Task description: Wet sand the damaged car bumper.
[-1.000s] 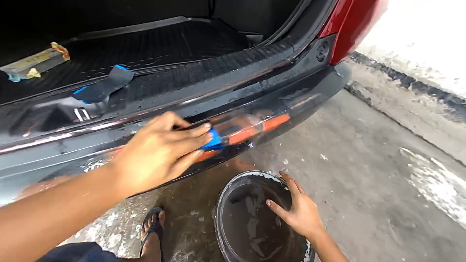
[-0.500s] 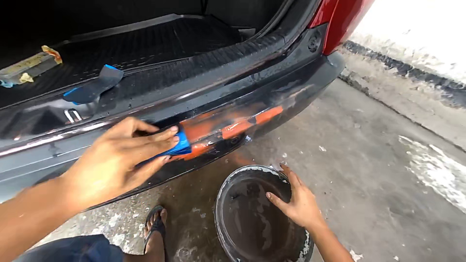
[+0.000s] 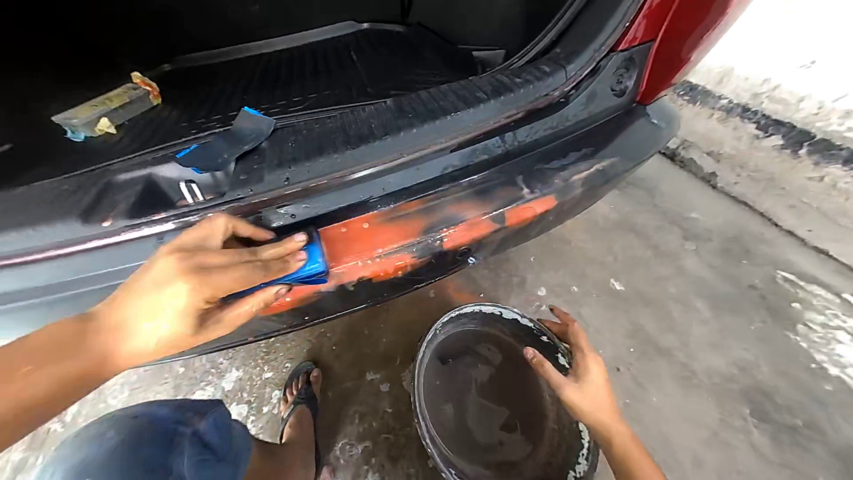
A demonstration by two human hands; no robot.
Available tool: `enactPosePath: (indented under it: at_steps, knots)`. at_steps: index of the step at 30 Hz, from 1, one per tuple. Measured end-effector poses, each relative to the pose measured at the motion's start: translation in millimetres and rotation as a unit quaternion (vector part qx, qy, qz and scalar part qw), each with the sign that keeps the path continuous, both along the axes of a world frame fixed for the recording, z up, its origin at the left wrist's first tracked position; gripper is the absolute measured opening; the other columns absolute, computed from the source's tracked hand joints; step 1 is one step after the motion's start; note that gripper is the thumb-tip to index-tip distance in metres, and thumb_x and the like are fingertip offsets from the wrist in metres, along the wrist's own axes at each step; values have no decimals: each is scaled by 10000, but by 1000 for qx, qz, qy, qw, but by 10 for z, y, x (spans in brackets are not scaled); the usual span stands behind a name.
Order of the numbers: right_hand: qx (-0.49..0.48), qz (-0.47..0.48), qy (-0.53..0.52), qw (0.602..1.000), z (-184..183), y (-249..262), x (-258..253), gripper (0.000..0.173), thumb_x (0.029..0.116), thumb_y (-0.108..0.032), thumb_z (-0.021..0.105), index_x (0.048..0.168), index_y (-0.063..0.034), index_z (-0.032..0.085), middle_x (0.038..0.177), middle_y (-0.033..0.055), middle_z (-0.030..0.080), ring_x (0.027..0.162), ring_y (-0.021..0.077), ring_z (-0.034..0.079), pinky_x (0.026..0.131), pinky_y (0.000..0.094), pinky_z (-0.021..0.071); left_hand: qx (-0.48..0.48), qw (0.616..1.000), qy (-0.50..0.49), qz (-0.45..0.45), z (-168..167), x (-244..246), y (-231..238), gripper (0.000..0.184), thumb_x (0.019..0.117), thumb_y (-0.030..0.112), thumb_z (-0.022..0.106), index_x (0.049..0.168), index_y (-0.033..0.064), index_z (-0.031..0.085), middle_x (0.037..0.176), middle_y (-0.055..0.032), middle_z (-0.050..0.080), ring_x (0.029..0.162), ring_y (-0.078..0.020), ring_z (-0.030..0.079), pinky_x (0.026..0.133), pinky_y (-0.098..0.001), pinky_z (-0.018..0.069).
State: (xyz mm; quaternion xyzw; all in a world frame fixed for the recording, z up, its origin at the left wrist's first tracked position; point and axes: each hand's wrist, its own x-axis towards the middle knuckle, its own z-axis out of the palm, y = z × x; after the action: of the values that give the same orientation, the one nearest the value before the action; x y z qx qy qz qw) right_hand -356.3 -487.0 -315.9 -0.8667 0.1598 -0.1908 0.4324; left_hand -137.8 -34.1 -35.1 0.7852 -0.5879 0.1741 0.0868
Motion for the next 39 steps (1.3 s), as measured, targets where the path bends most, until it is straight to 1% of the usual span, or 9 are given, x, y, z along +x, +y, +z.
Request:
enactPosePath:
  at_steps: [6, 8, 14, 22, 28, 31, 34, 36, 39]
  knots:
    - [-168, 5, 93, 981, 32, 54, -58, 1068, 687, -834, 632, 1508, -165, 493, 1403, 117, 603, 1164, 306, 655, 822, 608, 571, 53, 998, -17, 26, -37, 39, -1896, 398, 1045, 411, 504, 1386, 285, 666, 1445, 72, 624, 1232, -272, 602, 946, -470, 509]
    - [-202, 17, 85, 976, 48, 46, -105, 1050, 683, -819, 643, 1493, -163, 509, 1415, 121, 595, 1152, 307, 661, 788, 593, 581, 61, 998, -7, 4, 15, 58, -1811, 406, 1054, 391, 506, 1413, 265, 646, 1476, 64, 598, 1246, -268, 587, 954, -445, 497]
    - [-84, 20, 37, 996, 12, -20, -36, 1040, 734, -796, 663, 1511, -133, 468, 1429, 70, 608, 1298, 208, 592, 1030, 518, 530, 8, 1000, 5, -7, -7, -40, -380, 355, 1018, 367, 596, 1307, 215, 735, 1391, 24, 666, 1223, -209, 619, 1022, -404, 492]
    - [-232, 25, 98, 967, 38, -2, -56, 1064, 668, -840, 629, 1491, -174, 520, 1415, 133, 590, 1189, 322, 640, 824, 593, 577, 81, 996, 10, 45, 30, -20, -2476, 391, 1059, 403, 495, 1404, 284, 635, 1460, 58, 609, 1288, -286, 559, 939, -474, 485]
    - [-315, 61, 40, 946, 89, 13, -47, 1022, 707, -773, 644, 1439, -65, 555, 1454, 257, 531, 1299, 443, 535, 1030, 615, 456, 0, 997, 10, 72, -67, -129, -632, 364, 1024, 380, 585, 1348, 257, 697, 1442, 74, 625, 1243, -213, 602, 1017, -427, 504]
    - [-390, 95, -50, 915, 94, 89, -70, 736, 806, -678, 623, 1258, -98, 655, 1383, 253, 589, 1325, 456, 517, 1067, 619, 408, 8, 991, 7, 136, 2, -333, 396, 364, 1016, 370, 566, 1306, 223, 730, 1409, 66, 651, 1226, -192, 621, 1016, -419, 511]
    - [-411, 198, -65, 888, 95, 256, -60, 394, 908, -456, 661, 1066, -99, 710, 1176, 182, 696, 1149, 392, 646, 957, 586, 514, 3, 985, -5, 175, 37, -553, 789, 361, 995, 361, 570, 1267, 209, 754, 1384, 42, 668, 1207, -183, 644, 1009, -418, 520]
    - [-378, 269, 60, 884, 86, 460, -19, 308, 942, -357, 657, 1027, -71, 731, 1075, 175, 724, 1060, 381, 694, 881, 575, 574, -24, 983, -4, 181, -14, -706, 806, 337, 990, 366, 590, 1253, 243, 759, 1395, 31, 657, 1208, -188, 632, 993, -417, 528]
    - [-231, 304, 434, 816, -56, 833, 229, 457, 1005, -419, 585, 1261, -51, 676, 1259, 242, 675, 1181, 446, 646, 961, 671, 513, -94, 983, 34, 153, -196, -995, 600, 312, 1008, 372, 609, 1284, 285, 727, 1418, 17, 641, 1276, -206, 608, 1031, -434, 528]
